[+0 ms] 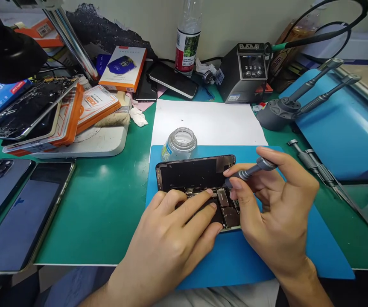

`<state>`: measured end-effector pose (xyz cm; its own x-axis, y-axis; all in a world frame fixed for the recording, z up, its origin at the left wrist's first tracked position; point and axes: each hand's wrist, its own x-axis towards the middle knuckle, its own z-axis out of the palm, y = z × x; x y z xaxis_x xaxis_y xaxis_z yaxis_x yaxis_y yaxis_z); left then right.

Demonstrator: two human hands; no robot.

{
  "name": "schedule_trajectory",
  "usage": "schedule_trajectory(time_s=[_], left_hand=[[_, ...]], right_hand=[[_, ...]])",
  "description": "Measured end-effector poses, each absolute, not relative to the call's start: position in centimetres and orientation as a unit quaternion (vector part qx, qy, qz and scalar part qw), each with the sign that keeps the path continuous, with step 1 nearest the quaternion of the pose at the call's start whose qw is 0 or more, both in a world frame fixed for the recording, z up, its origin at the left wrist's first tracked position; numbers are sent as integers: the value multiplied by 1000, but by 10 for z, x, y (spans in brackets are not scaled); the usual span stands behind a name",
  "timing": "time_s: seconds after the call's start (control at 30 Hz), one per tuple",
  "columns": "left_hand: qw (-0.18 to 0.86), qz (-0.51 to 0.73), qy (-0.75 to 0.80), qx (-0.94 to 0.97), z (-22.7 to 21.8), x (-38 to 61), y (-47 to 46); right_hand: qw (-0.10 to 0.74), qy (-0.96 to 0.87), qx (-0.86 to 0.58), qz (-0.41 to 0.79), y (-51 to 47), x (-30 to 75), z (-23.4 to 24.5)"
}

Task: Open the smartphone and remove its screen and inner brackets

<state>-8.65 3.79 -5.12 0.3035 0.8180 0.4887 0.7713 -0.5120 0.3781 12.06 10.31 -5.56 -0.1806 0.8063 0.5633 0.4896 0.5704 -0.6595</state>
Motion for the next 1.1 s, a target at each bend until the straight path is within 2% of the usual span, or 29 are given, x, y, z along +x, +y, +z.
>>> schedule_trajectory(time_s=[0.17, 0.27, 0.43, 0.6, 1.1], left_hand=[[35, 325, 494, 806, -48, -87, 36], [38, 366, 512, 776, -47, -88, 33], [18, 455, 649, 610, -51, -91, 36], [84, 438, 713, 541, -60, -94, 41], [59, 425, 691, 582, -57, -94, 41]], right_hand=[[468, -746, -442, 170, 103, 119, -54], [473, -742, -445, 166, 103, 118, -55], [470, -745, -442, 170, 102, 117, -54], [485, -756, -416, 138, 104, 119, -51], [455, -799, -391, 39, 100, 127, -55]])
